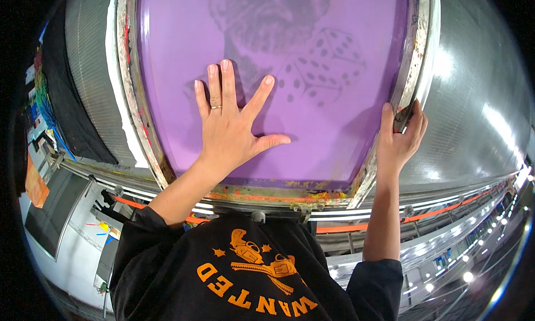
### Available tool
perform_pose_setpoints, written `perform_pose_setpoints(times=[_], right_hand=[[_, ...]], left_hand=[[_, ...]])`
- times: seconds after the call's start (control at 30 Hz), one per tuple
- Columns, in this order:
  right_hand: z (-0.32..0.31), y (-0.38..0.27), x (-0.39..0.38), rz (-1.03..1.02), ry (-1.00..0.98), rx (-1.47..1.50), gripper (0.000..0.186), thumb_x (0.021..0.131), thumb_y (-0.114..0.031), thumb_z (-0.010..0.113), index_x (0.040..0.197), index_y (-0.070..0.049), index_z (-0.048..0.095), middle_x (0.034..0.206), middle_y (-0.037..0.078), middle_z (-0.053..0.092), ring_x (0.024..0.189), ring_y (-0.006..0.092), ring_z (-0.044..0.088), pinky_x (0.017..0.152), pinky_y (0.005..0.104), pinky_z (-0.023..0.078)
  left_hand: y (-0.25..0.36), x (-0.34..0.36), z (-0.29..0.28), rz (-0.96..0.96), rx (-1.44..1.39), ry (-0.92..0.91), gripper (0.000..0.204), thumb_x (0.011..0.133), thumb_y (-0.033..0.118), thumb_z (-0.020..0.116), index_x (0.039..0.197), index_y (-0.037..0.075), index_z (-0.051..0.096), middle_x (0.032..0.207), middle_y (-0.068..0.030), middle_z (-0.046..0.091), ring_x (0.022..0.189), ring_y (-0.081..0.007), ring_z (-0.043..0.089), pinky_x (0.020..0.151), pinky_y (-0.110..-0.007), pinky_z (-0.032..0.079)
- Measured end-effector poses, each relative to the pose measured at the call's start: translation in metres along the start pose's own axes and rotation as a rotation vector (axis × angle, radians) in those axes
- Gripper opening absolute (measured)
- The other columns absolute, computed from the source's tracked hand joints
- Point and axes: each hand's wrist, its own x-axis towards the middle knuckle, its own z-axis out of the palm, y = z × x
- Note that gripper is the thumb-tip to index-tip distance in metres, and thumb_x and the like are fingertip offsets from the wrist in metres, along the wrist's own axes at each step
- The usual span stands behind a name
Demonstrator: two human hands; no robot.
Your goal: The person wipes a purple screen-printing frame with a yellow cloth, then applies tape to its edges. The person places the frame over a white t-shirt on a printing table and aligns it.
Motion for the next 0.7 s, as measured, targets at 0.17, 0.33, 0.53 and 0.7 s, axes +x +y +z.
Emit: perform_pose_setpoints(times=[0.17, 0.33, 0.53, 0.7], right_hand=[[0.006, 0.008, 0.000, -0.044, 0.034, 0.016, 0.064, 0.095, -0.041, 0.069, 0.138, 0.004, 0.053, 0.120, 0.015, 0.057, 0.109, 0.0283, 0.059, 0.095, 0.0424, 0.047], [0.005, 0.006, 0.000, -0.056, 0.019, 0.032, 0.062, 0.098, -0.040, 0.066, 0.138, 0.005, 0.052, 0.122, 0.017, 0.056, 0.112, 0.0303, 0.058, 0.096, 0.0441, 0.047], [0.004, 0.005, 0.001, -0.071, 0.013, 0.036, 0.061, 0.097, -0.038, 0.067, 0.138, 0.005, 0.052, 0.125, 0.018, 0.056, 0.114, 0.0316, 0.058, 0.097, 0.0447, 0.047], [0.003, 0.003, 0.001, -0.029, -0.006, 0.040, 0.060, 0.097, -0.036, 0.067, 0.139, 0.004, 0.052, 0.126, 0.018, 0.055, 0.113, 0.0308, 0.058, 0.096, 0.0441, 0.048]], left_hand=[[0.002, 0.005, -0.004, -0.005, -0.057, -0.009, 0.103, 0.073, 0.085, 0.059, 0.157, 0.028, 0.042, 0.162, -0.0380, 0.013, 0.151, -0.0555, 0.009, 0.116, -0.071, 0.007], [0.016, 0.031, -0.006, 0.055, -0.152, 0.006, 0.102, 0.073, 0.077, 0.067, 0.158, 0.025, 0.040, 0.163, -0.0364, 0.012, 0.153, -0.0517, 0.008, 0.118, -0.068, 0.007], [0.019, 0.061, 0.002, 0.089, -0.084, 0.047, 0.102, 0.074, 0.082, 0.060, 0.158, 0.029, 0.039, 0.164, -0.0334, 0.014, 0.153, -0.0496, 0.012, 0.118, -0.068, 0.011], [0.019, 0.063, 0.006, 0.083, -0.041, 0.049, 0.102, 0.075, 0.082, 0.060, 0.159, 0.030, 0.038, 0.165, -0.0322, 0.015, 0.154, -0.0478, 0.012, 0.119, -0.068, 0.011]])
